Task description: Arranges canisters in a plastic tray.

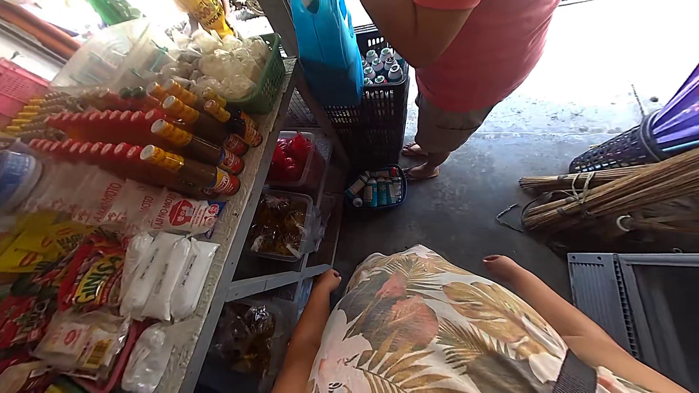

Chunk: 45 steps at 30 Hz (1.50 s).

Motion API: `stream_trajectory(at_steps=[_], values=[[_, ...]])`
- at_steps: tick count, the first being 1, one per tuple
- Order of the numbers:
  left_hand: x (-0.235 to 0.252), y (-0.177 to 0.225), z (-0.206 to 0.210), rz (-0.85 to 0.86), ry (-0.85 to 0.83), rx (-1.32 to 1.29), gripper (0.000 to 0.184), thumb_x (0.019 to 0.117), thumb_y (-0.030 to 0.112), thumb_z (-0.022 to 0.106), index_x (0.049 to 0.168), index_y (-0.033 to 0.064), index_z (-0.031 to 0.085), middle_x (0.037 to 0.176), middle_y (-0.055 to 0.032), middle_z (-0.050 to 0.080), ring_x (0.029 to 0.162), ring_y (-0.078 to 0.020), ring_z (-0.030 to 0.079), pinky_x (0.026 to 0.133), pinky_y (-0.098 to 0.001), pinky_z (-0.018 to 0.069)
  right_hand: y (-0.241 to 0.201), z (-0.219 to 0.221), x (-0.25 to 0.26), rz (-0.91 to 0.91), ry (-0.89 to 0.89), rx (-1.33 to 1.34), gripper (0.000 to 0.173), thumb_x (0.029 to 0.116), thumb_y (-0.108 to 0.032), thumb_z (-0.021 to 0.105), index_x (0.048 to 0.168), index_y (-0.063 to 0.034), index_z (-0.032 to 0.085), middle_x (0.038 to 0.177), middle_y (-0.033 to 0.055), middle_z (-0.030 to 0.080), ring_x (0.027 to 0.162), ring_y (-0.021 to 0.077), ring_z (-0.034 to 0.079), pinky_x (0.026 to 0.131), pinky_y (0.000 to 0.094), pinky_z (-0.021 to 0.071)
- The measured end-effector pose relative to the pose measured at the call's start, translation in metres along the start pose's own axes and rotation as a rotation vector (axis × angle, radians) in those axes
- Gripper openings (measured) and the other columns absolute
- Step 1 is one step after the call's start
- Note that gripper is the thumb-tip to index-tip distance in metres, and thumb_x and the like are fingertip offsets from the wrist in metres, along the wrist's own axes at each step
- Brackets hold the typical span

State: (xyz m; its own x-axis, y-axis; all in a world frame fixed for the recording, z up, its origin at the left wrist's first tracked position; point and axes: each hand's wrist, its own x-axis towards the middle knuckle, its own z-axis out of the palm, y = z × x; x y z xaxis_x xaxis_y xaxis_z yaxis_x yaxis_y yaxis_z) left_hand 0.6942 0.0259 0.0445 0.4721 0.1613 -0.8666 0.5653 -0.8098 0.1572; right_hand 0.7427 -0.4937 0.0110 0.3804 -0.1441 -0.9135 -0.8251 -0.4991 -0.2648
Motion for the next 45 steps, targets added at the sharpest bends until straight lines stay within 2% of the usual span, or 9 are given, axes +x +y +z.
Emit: stream_trajectory(at_steps=[6, 16, 20, 25, 29, 33, 38, 43, 45], values=[[0.001, 0.002, 0.008, -0.053, -0.018, -0.01, 0.04, 0.1058, 0.026, 0.056, 0.137, 0.002, 0.062, 0.139, -0.0228, 0.062, 0.134, -0.0348, 0.057, 0.114, -0.0533, 0.0415, -0.012, -0.006, 0.012, -0.04, -0.03, -0.07, 0.042, 0.1108, -0.024, 0.047, 0.145, -0.001, 0.052, 0.142, 0.0274, 0.055, 0.128, 0.0408, 0.057, 0.108, 0.0539, 0.0435], [0.044, 0.015, 0.019, -0.139, -0.099, -0.045, 0.041, 0.1067, 0.025, 0.053, 0.141, 0.0046, 0.059, 0.142, -0.0209, 0.06, 0.136, -0.0337, 0.055, 0.114, -0.0541, 0.0414, 0.007, -0.022, 0.044, 0.17, -0.135, -0.37, 0.042, 0.1106, -0.024, 0.047, 0.145, -0.0004, 0.052, 0.142, 0.0289, 0.055, 0.129, 0.0422, 0.056, 0.108, 0.0548, 0.0424], [0.084, 0.032, 0.002, -0.113, -0.169, 0.003, 0.041, 0.107, 0.027, 0.052, 0.143, 0.0077, 0.057, 0.142, -0.019, 0.06, 0.136, -0.0333, 0.056, 0.113, -0.0558, 0.0427, -0.034, -0.025, 0.058, 0.237, -0.127, -0.419, 0.042, 0.1103, -0.023, 0.048, 0.145, 0.0006, 0.052, 0.144, 0.0287, 0.054, 0.132, 0.0421, 0.054, 0.111, 0.0551, 0.0405], [0.163, 0.059, -0.03, -0.086, -0.238, 0.034, 0.042, 0.1058, 0.025, 0.053, 0.141, 0.0038, 0.058, 0.142, -0.0222, 0.06, 0.135, -0.036, 0.056, 0.112, -0.0568, 0.0438, -0.142, 0.006, 0.087, 0.099, -0.173, -0.577, 0.042, 0.1095, -0.026, 0.049, 0.142, -0.0012, 0.056, 0.143, 0.0251, 0.057, 0.135, 0.0387, 0.054, 0.115, 0.0549, 0.0385], [0.243, 0.096, -0.066, -0.081, -0.188, 0.074, 0.043, 0.1035, 0.024, 0.056, 0.141, 0.0028, 0.058, 0.141, -0.0238, 0.06, 0.134, -0.0391, 0.056, 0.11, -0.0594, 0.0449, -0.219, 0.05, 0.146, -0.125, -0.232, -0.56, 0.04, 0.1077, -0.024, 0.053, 0.14, -0.0021, 0.058, 0.142, 0.0225, 0.059, 0.135, 0.0362, 0.055, 0.115, 0.0545, 0.0389], [0.336, 0.126, -0.093, -0.065, 0.003, -0.159, 0.044, 0.1058, 0.022, 0.055, 0.145, 0.0029, 0.054, 0.141, -0.0233, 0.06, 0.134, -0.0369, 0.057, 0.112, -0.0557, 0.044, -0.266, 0.08, 0.233, -0.203, -0.279, -0.633, 0.043, 0.1073, -0.026, 0.054, 0.143, -0.0014, 0.056, 0.142, 0.0231, 0.058, 0.136, 0.0368, 0.054, 0.116, 0.0553, 0.0377], [0.433, 0.145, -0.11, -0.134, 0.216, -0.349, 0.046, 0.1072, 0.021, 0.052, 0.15, 0.0042, 0.049, 0.144, -0.0208, 0.059, 0.135, -0.0334, 0.056, 0.113, -0.0509, 0.0442, -0.291, 0.092, 0.345, -0.17, -0.202, -0.723, 0.049, 0.1056, -0.032, 0.056, 0.146, -0.0043, 0.053, 0.141, 0.0239, 0.059, 0.134, 0.0383, 0.055, 0.114, 0.0581, 0.0392], [0.492, 0.147, -0.108, -0.24, 0.417, -0.501, 0.044, 0.1015, 0.013, 0.058, 0.144, 0.0029, 0.055, 0.144, -0.0222, 0.058, 0.135, -0.035, 0.055, 0.112, -0.0518, 0.0443, -0.296, 0.094, 0.425, -0.067, -0.006, -0.51, 0.063, 0.1034, -0.037, 0.06, 0.155, -0.005, 0.041, 0.144, 0.026, 0.055, 0.137, 0.04, 0.052, 0.115, 0.0573, 0.0392], [0.509, 0.148, -0.105, -0.216, 0.42, -0.566, 0.04, 0.1023, 0.011, 0.058, 0.141, 0.0003, 0.058, 0.143, -0.0229, 0.058, 0.136, -0.035, 0.053, 0.114, -0.0509, 0.0419, -0.3, 0.096, 0.447, -0.04, 0.021, -0.352, 0.068, 0.1043, -0.038, 0.059, 0.158, -0.0046, 0.033, 0.148, 0.027, 0.052, 0.137, 0.0406, 0.051, 0.113, 0.0561, 0.0401]])
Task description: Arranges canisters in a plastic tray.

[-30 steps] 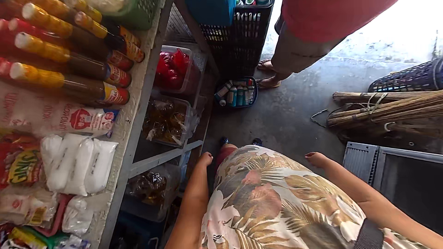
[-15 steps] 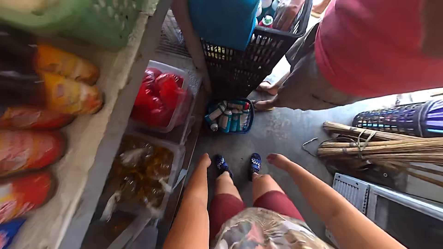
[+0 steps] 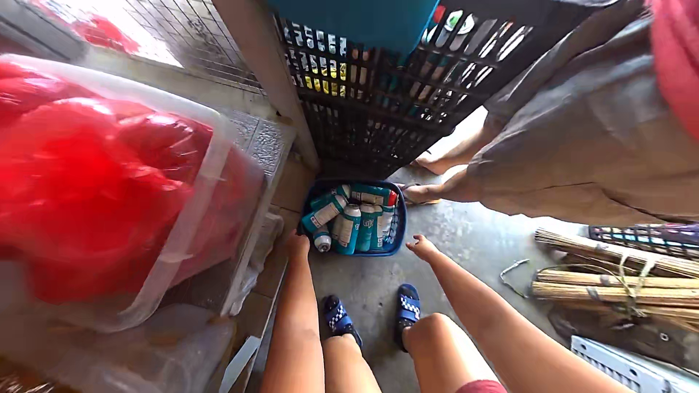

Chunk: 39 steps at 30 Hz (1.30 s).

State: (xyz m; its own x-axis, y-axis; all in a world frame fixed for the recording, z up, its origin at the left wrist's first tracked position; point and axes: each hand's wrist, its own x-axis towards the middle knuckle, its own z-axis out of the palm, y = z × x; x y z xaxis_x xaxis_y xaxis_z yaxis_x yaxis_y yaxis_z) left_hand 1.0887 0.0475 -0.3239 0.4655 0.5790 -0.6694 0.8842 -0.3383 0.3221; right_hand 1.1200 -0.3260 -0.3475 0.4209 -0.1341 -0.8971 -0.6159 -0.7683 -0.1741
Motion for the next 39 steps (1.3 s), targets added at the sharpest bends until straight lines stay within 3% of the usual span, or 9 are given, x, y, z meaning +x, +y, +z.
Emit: stream_trajectory(at_steps=[2, 5, 10, 12, 16, 21, 25, 30, 39], values=[[0.01, -0.002, 0.009, 0.047, -0.038, -0.026, 0.036, 0.102, 0.01, 0.058, 0.136, -0.0006, 0.062, 0.14, -0.0223, 0.06, 0.135, -0.0343, 0.054, 0.114, -0.0505, 0.0409, -0.003, 0.007, 0.021, -0.003, 0.021, 0.186, 0.072, 0.1034, -0.035, 0.062, 0.16, -0.0044, 0.028, 0.15, 0.0275, 0.048, 0.136, 0.0429, 0.051, 0.11, 0.0578, 0.0427], [0.03, -0.005, 0.019, 0.071, -0.06, -0.046, 0.039, 0.0997, 0.009, 0.06, 0.138, 0.0022, 0.061, 0.142, -0.0217, 0.059, 0.136, -0.0343, 0.054, 0.115, -0.0514, 0.041, -0.015, 0.016, 0.04, -0.035, 0.03, 0.421, 0.074, 0.1024, -0.028, 0.065, 0.16, -0.0056, 0.025, 0.152, 0.0277, 0.046, 0.135, 0.0433, 0.051, 0.108, 0.0579, 0.0428], [0.045, -0.004, 0.03, 0.083, 0.01, -0.002, 0.049, 0.0957, 0.009, 0.066, 0.144, 0.0045, 0.056, 0.142, -0.0212, 0.059, 0.134, -0.0345, 0.056, 0.112, -0.0513, 0.0439, -0.029, 0.021, 0.049, -0.015, 0.068, 0.579, 0.071, 0.1021, -0.018, 0.065, 0.16, -0.0066, 0.025, 0.153, 0.0279, 0.043, 0.136, 0.0427, 0.049, 0.108, 0.0577, 0.043], [0.051, -0.005, 0.036, 0.073, -0.008, -0.029, 0.054, 0.096, 0.009, 0.065, 0.148, 0.0033, 0.051, 0.144, -0.0218, 0.057, 0.135, -0.035, 0.055, 0.113, -0.0517, 0.043, -0.029, 0.023, 0.056, -0.014, 0.072, 0.602, 0.069, 0.1023, -0.015, 0.064, 0.16, -0.0069, 0.026, 0.153, 0.0276, 0.044, 0.135, 0.0417, 0.051, 0.107, 0.0565, 0.0452], [0.061, -0.01, 0.037, 0.052, -0.056, 0.086, 0.049, 0.0992, 0.017, 0.066, 0.145, 0.0026, 0.055, 0.146, -0.0243, 0.055, 0.135, -0.0372, 0.054, 0.113, -0.0523, 0.0432, -0.022, 0.026, 0.064, 0.05, 0.048, 0.501, 0.049, 0.1073, -0.02, 0.056, 0.15, -0.0001, 0.041, 0.142, 0.0286, 0.052, 0.125, 0.0385, 0.057, 0.103, 0.051, 0.0476], [0.074, -0.016, 0.035, 0.04, -0.134, 0.108, 0.058, 0.0976, 0.017, 0.068, 0.149, 0.0016, 0.047, 0.141, -0.0252, 0.059, 0.132, -0.0369, 0.057, 0.111, -0.0532, 0.0444, 0.006, 0.054, 0.059, 0.084, 0.029, 0.308, 0.061, 0.1034, -0.029, 0.064, 0.151, 0.0004, 0.038, 0.134, 0.031, 0.057, 0.112, 0.0408, 0.066, 0.094, 0.0523, 0.0554], [0.065, -0.029, 0.041, 0.004, -0.144, 0.166, 0.054, 0.0958, 0.015, 0.069, 0.145, 0.002, 0.052, 0.136, -0.0258, 0.062, 0.128, -0.0391, 0.06, 0.107, -0.0557, 0.0476, 0.031, 0.067, 0.035, 0.156, 0.006, 0.449, 0.055, 0.1033, -0.023, 0.064, 0.15, -0.004, 0.042, 0.13, 0.0306, 0.059, 0.105, 0.041, 0.067, 0.087, 0.053, 0.0564], [0.023, -0.076, 0.046, -0.039, -0.212, 0.125, 0.056, 0.0929, 0.013, 0.072, 0.144, 0.0015, 0.052, 0.134, -0.026, 0.063, 0.126, -0.039, 0.061, 0.106, -0.0557, 0.0493, 0.057, 0.065, -0.01, 0.167, 0.036, 0.566, 0.052, 0.1037, -0.014, 0.062, 0.15, -0.0052, 0.041, 0.135, 0.0305, 0.056, 0.115, 0.0442, 0.063, 0.09, 0.0589, 0.055], [-0.16, -0.148, -0.025, -0.139, -0.191, -0.134, 0.046, 0.0931, 0.01, 0.072, 0.134, -0.004, 0.059, 0.126, -0.0295, 0.065, 0.118, -0.0428, 0.063, 0.101, -0.058, 0.0507, 0.083, 0.018, -0.169, 0.059, 0.003, 0.466, 0.045, 0.1015, -0.012, 0.064, 0.144, -0.0034, 0.05, 0.128, 0.029, 0.061, 0.111, 0.0419, 0.065, 0.09, 0.0584, 0.0548]])
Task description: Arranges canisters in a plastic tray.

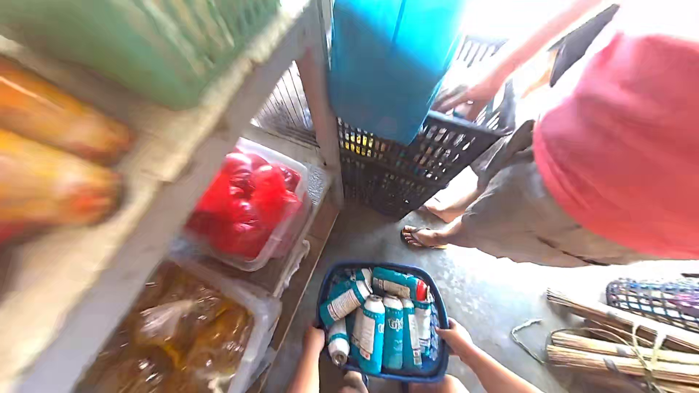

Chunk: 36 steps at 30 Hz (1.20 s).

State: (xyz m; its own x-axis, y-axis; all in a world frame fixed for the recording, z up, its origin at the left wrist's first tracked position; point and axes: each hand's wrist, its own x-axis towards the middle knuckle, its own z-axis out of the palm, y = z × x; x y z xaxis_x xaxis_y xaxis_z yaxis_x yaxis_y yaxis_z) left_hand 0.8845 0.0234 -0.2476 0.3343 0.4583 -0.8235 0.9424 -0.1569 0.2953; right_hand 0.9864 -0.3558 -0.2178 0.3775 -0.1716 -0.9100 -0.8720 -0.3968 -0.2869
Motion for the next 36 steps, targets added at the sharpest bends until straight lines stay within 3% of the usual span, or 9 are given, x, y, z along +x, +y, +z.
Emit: stream_trajectory(at_steps=[5, 8, 12, 18, 22, 27, 36], values=[[-0.13, -0.026, -0.041, 0.031, 0.007, -0.128, 0.046, 0.0928, 0.006, 0.071, 0.135, -0.0057, 0.057, 0.126, -0.0316, 0.064, 0.117, -0.0447, 0.062, 0.1, -0.0599, 0.0503, -0.018, -0.045, -0.111, -0.125, -0.061, 0.029, 0.039, 0.0989, -0.006, 0.065, 0.136, 0.0002, 0.054, 0.119, 0.027, 0.063, 0.098, 0.0366, 0.066, 0.082, 0.0539, 0.0553], [-0.197, -0.033, -0.062, 0.057, 0.037, -0.164, 0.039, 0.0946, 0.006, 0.069, 0.13, -0.007, 0.06, 0.122, -0.0303, 0.066, 0.114, -0.0423, 0.063, 0.098, -0.0585, 0.0508, -0.029, -0.071, -0.182, -0.117, -0.104, -0.014, 0.044, 0.0985, -0.007, 0.066, 0.14, -0.0008, 0.053, 0.125, 0.0277, 0.062, 0.106, 0.0387, 0.066, 0.09, 0.0555, 0.0546], [-0.253, -0.03, -0.089, 0.085, 0.051, -0.22, 0.044, 0.0939, 0.001, 0.068, 0.135, -0.007, 0.056, 0.123, -0.03, 0.064, 0.11, -0.0402, 0.063, 0.093, -0.0565, 0.0515, -0.036, -0.096, -0.259, -0.146, -0.165, -0.033, 0.045, 0.1005, -0.009, 0.065, 0.142, -0.0001, 0.051, 0.13, 0.0283, 0.06, 0.112, 0.039, 0.065, 0.094, 0.0544, 0.0535], [-0.292, -0.017, -0.118, 0.134, 0.111, -0.287, 0.035, 0.0966, 0.009, 0.069, 0.127, -0.0071, 0.06, 0.107, -0.0248, 0.066, 0.09, -0.031, 0.062, 0.08, -0.0491, 0.053, -0.039, -0.102, -0.268, -0.298, -0.179, -0.005, 0.046, 0.0976, -0.011, 0.069, 0.14, -0.0007, 0.053, 0.128, 0.0273, 0.061, 0.11, 0.039, 0.065, 0.093, 0.0564, 0.0541], [-0.308, 0.002, -0.136, 0.224, 0.141, -0.221, 0.038, 0.0965, 0.006, 0.068, 0.131, -0.008, 0.058, 0.119, -0.0275, 0.065, 0.105, -0.0349, 0.063, 0.093, -0.0523, 0.0517, -0.066, -0.101, -0.273, -0.383, -0.218, -0.046, 0.045, 0.0979, -0.011, 0.069, 0.139, 0.0008, 0.053, 0.128, 0.0274, 0.061, 0.11, 0.0381, 0.065, 0.093, 0.0549, 0.0539], [-0.313, 0.01, -0.146, 0.167, 0.08, 0.16, 0.051, 0.0963, 0.024, 0.073, 0.135, -0.0056, 0.059, 0.13, -0.0269, 0.064, 0.121, -0.0378, 0.062, 0.104, -0.0541, 0.0479, -0.085, -0.099, -0.27, -0.438, -0.24, -0.121, 0.045, 0.0982, -0.01, 0.068, 0.139, 0.0002, 0.053, 0.129, 0.0263, 0.061, 0.112, 0.0368, 0.065, 0.094, 0.0541, 0.0538], [-0.309, 0.005, -0.133, 0.052, 0.05, 0.203, 0.044, 0.1004, 0.029, 0.066, 0.129, -0.0045, 0.064, 0.127, -0.0249, 0.066, 0.119, -0.0359, 0.063, 0.103, -0.0544, 0.0475, -0.072, -0.094, -0.258, -0.347, -0.216, -0.14, 0.046, 0.0982, -0.009, 0.067, 0.141, -0.0014, 0.052, 0.13, 0.0269, 0.06, 0.112, 0.0379, 0.064, 0.092, 0.0552, 0.0535]])
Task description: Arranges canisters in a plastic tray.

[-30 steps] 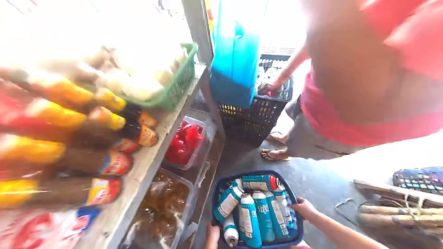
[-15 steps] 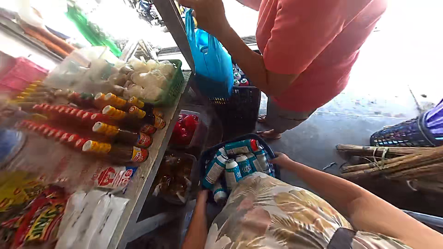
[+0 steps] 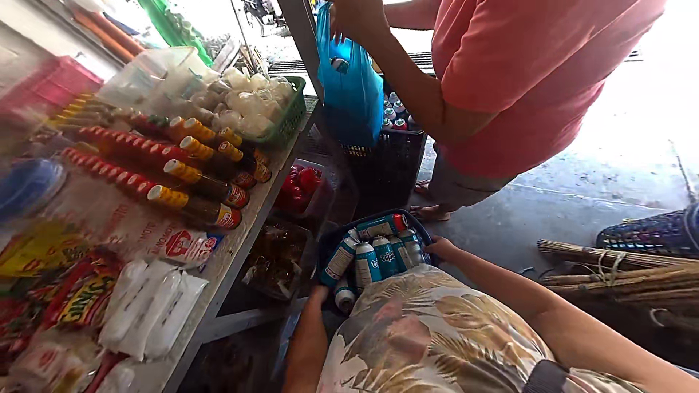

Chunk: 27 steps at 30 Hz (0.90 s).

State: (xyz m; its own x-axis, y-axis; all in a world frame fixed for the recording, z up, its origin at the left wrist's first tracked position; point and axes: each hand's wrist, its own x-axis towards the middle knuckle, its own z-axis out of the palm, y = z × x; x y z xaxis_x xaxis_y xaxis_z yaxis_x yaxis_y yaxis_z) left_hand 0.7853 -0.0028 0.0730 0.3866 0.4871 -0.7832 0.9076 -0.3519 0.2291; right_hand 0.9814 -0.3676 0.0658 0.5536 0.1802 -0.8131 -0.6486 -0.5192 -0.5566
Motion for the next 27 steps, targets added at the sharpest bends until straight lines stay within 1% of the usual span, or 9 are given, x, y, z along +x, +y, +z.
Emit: stream_trajectory(at_steps=[3, 6, 8, 10, 14, 18, 23, 27], values=[[0.006, -0.004, 0.002, -0.021, 0.005, -0.028, 0.043, 0.1003, 0.027, 0.066, 0.13, -0.0045, 0.063, 0.124, -0.0253, 0.066, 0.116, -0.0357, 0.064, 0.1, -0.0541, 0.0489, -0.002, 0.003, 0.003, 0.029, -0.004, 0.001, 0.047, 0.0978, -0.01, 0.067, 0.142, -0.0029, 0.052, 0.131, 0.0265, 0.06, 0.112, 0.0379, 0.064, 0.092, 0.0542, 0.0536], [0.008, -0.008, 0.005, -0.049, 0.013, -0.038, 0.043, 0.0989, 0.025, 0.067, 0.129, -0.0051, 0.063, 0.125, -0.0252, 0.066, 0.115, -0.0355, 0.064, 0.099, -0.0535, 0.0498, -0.005, 0.006, 0.005, 0.042, 0.0, -0.009, 0.047, 0.0977, -0.01, 0.067, 0.142, -0.003, 0.052, 0.132, 0.0275, 0.059, 0.114, 0.0398, 0.064, 0.093, 0.0562, 0.0535], [0.01, -0.011, 0.006, -0.048, 0.012, -0.075, 0.042, 0.0991, 0.023, 0.068, 0.13, -0.0055, 0.062, 0.125, -0.0253, 0.066, 0.114, -0.0352, 0.064, 0.098, -0.0529, 0.0504, -0.008, 0.006, 0.006, 0.055, -0.004, -0.019, 0.048, 0.0975, -0.009, 0.067, 0.143, -0.0037, 0.051, 0.133, 0.0271, 0.059, 0.114, 0.0393, 0.063, 0.093, 0.0554, 0.0536], [0.011, -0.011, 0.006, -0.051, 0.012, -0.096, 0.041, 0.099, 0.023, 0.068, 0.128, -0.0055, 0.063, 0.121, -0.0248, 0.066, 0.109, -0.0343, 0.065, 0.095, -0.0523, 0.0511, -0.01, 0.008, 0.006, 0.065, -0.002, -0.019, 0.048, 0.0981, -0.009, 0.066, 0.143, -0.0033, 0.051, 0.133, 0.0274, 0.059, 0.114, 0.0392, 0.064, 0.092, 0.0549, 0.054], [0.02, -0.011, 0.004, -0.058, 0.009, -0.101, 0.041, 0.0968, 0.023, 0.07, 0.126, -0.0048, 0.064, 0.12, -0.0247, 0.067, 0.108, -0.0345, 0.065, 0.094, -0.0527, 0.051, -0.013, 0.009, 0.005, 0.078, -0.005, -0.011, 0.048, 0.0989, -0.009, 0.066, 0.144, -0.0034, 0.049, 0.133, 0.0274, 0.058, 0.114, 0.0389, 0.064, 0.092, 0.0538, 0.0542], [0.024, -0.011, 0.003, -0.047, 0.001, -0.085, 0.043, 0.0959, 0.024, 0.071, 0.126, -0.0055, 0.064, 0.121, -0.025, 0.067, 0.111, -0.035, 0.065, 0.097, -0.0536, 0.0503, -0.016, 0.011, 0.005, 0.088, 0.01, 0.002, 0.05, 0.0982, -0.008, 0.066, 0.144, -0.0037, 0.048, 0.133, 0.0274, 0.058, 0.114, 0.0385, 0.063, 0.091, 0.0539, 0.0541], [0.028, -0.011, 0.001, -0.053, -0.03, -0.116, 0.041, 0.0979, 0.024, 0.069, 0.126, -0.0056, 0.064, 0.119, -0.0248, 0.067, 0.108, -0.0346, 0.065, 0.094, -0.053, 0.0513, -0.018, 0.011, 0.004, 0.095, 0.023, -0.002, 0.05, 0.0983, -0.007, 0.066, 0.145, -0.004, 0.048, 0.134, 0.0269, 0.058, 0.114, 0.0384, 0.063, 0.092, 0.0538, 0.054], [0.027, -0.009, -0.002, -0.053, -0.027, -0.073, 0.04, 0.0984, 0.026, 0.068, 0.123, -0.0056, 0.066, 0.12, -0.0248, 0.067, 0.111, -0.0352, 0.065, 0.096, -0.0542, 0.0505, -0.016, 0.012, 0.003, 0.069, 0.023, 0.019, 0.047, 0.0994, -0.007, 0.065, 0.143, -0.0036, 0.049, 0.132, 0.0271, 0.058, 0.111, 0.0374, 0.064, 0.09, 0.0527, 0.0545]])
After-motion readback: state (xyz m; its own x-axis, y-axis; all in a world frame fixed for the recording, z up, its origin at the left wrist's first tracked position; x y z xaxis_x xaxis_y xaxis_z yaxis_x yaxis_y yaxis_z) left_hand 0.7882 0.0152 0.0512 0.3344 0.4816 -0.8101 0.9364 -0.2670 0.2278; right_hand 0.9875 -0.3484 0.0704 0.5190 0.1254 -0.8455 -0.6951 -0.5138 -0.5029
